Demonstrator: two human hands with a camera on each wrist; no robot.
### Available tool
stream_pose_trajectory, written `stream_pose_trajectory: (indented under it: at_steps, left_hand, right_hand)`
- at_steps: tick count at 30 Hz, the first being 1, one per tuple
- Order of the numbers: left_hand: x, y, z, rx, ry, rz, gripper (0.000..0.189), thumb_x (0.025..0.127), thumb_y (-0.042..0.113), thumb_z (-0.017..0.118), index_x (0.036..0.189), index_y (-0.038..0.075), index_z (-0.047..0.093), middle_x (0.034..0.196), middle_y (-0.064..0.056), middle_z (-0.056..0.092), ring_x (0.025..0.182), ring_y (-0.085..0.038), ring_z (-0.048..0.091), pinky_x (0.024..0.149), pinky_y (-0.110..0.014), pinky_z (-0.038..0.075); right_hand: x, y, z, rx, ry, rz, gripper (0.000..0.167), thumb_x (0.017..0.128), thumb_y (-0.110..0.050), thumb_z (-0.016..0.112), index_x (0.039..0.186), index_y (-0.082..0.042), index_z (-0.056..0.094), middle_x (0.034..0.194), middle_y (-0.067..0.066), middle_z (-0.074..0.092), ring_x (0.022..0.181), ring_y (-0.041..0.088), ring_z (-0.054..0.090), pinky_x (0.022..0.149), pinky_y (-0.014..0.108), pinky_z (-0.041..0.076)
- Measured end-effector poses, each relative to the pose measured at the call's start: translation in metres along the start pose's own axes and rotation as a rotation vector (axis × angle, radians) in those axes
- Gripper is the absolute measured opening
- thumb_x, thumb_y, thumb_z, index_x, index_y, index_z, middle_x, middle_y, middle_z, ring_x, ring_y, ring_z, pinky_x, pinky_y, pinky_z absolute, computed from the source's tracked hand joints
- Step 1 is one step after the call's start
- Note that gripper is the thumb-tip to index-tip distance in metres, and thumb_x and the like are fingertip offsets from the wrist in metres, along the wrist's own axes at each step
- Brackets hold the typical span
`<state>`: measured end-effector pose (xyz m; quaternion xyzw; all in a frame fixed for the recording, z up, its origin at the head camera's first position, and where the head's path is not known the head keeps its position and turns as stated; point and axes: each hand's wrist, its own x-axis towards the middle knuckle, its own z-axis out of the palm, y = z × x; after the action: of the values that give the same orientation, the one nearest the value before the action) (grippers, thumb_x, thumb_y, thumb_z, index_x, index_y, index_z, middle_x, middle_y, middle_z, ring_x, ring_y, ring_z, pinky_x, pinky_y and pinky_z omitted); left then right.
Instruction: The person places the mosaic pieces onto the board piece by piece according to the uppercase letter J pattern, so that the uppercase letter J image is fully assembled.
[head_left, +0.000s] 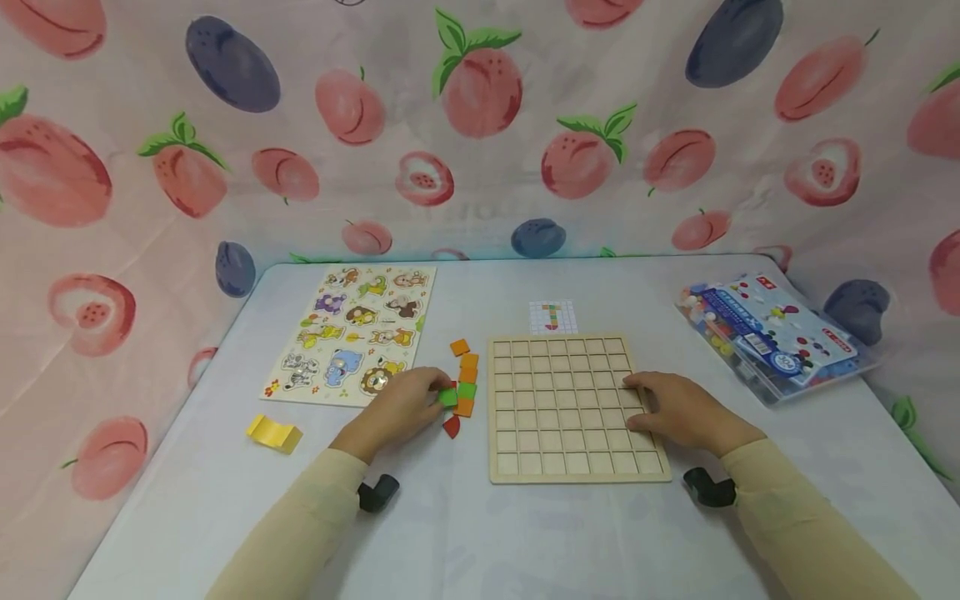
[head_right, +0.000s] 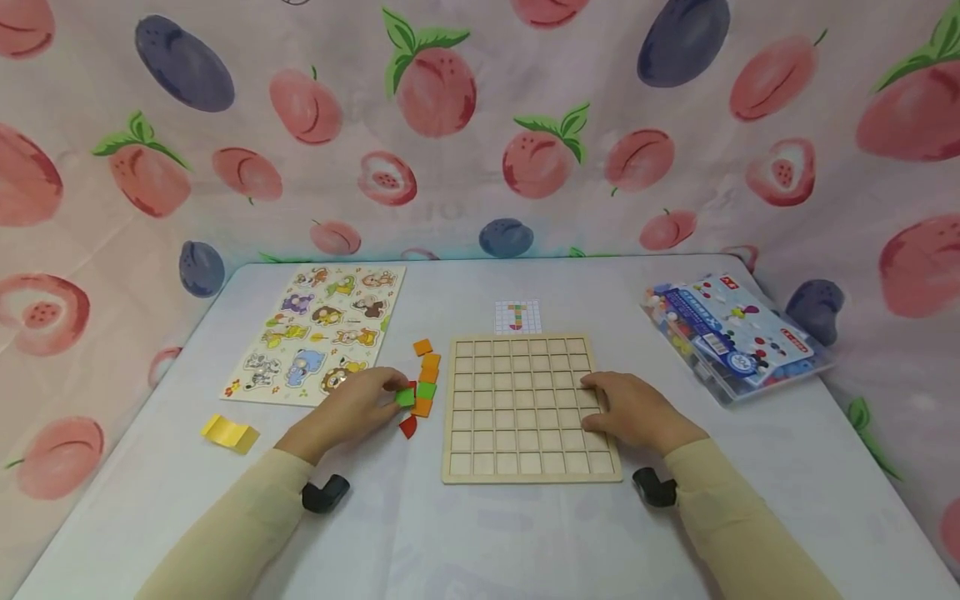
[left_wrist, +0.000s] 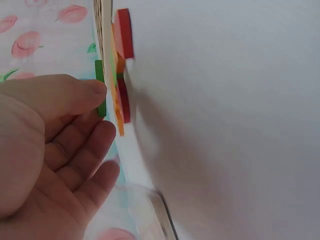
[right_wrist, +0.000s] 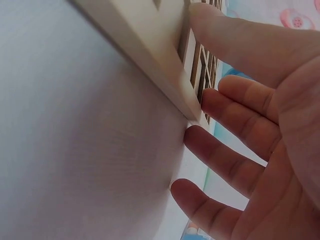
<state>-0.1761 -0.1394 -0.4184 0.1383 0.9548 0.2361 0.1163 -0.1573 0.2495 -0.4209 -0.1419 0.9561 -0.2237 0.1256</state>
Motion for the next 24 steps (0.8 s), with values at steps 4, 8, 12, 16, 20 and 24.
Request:
stream_pose_trajectory:
  at_steps: [4,8,12,16,20,24]
  left_hand:
    - [0.008,0.009,0.002,-0.036,0.0,0.005,0.028,0.09,0.005,0.071,0.117,0.006,0.068,0.109,-0.003,0.067,0.098,-0.019,0.061,0.092,-0.036,0.052]
    - [0.016,0.019,0.004,-0.061,-0.009,0.046,0.029,0.09,0.002,0.071,0.119,0.003,0.067,0.108,-0.005,0.066,0.093,-0.019,0.058,0.087,-0.033,0.052]
    - [0.025,0.029,0.005,-0.079,-0.005,0.104,0.03,0.092,0.005,0.071,0.121,0.003,0.066,0.113,-0.007,0.066,0.102,-0.02,0.061,0.091,-0.035,0.051]
    - [0.034,0.037,0.006,-0.086,-0.014,0.13,0.032,0.094,0.009,0.069,0.125,0.004,0.064,0.117,-0.006,0.067,0.104,-0.019,0.062,0.093,-0.034,0.05]
    - [0.043,0.044,0.009,-0.095,-0.031,0.13,0.033,0.094,0.01,0.068,0.127,0.004,0.063,0.12,-0.007,0.066,0.106,-0.019,0.062,0.094,-0.034,0.05]
    - [0.052,0.052,0.012,-0.106,-0.051,0.112,0.033,0.094,0.008,0.066,0.126,0.005,0.063,0.122,-0.007,0.065,0.112,-0.02,0.059,0.098,-0.037,0.048]
  right_hand:
    - [0.0,-0.001,0.001,-0.001,-0.001,0.019,0.065,0.086,-0.026,0.08,0.136,0.006,0.055,0.14,0.029,0.051,0.132,0.05,0.042,0.107,0.061,0.033]
    - [0.0,0.0,0.001,0.005,0.0,0.016,0.064,0.086,-0.026,0.08,0.136,0.006,0.055,0.139,0.029,0.052,0.131,0.049,0.043,0.107,0.061,0.034]
    - [0.0,0.002,0.001,0.009,0.003,0.001,0.064,0.086,-0.026,0.08,0.135,0.006,0.055,0.138,0.029,0.053,0.131,0.05,0.043,0.106,0.061,0.034]
    - [0.001,0.005,0.002,0.011,0.006,0.0,0.064,0.086,-0.026,0.08,0.136,0.006,0.055,0.139,0.029,0.052,0.131,0.05,0.043,0.107,0.061,0.034]
    - [0.001,0.007,0.003,0.019,0.006,-0.006,0.063,0.086,-0.025,0.079,0.136,0.006,0.055,0.139,0.029,0.052,0.131,0.05,0.043,0.107,0.061,0.034]
    - [0.001,0.007,0.003,0.025,0.003,-0.008,0.063,0.086,-0.026,0.079,0.136,0.006,0.055,0.138,0.029,0.052,0.131,0.05,0.043,0.106,0.061,0.034]
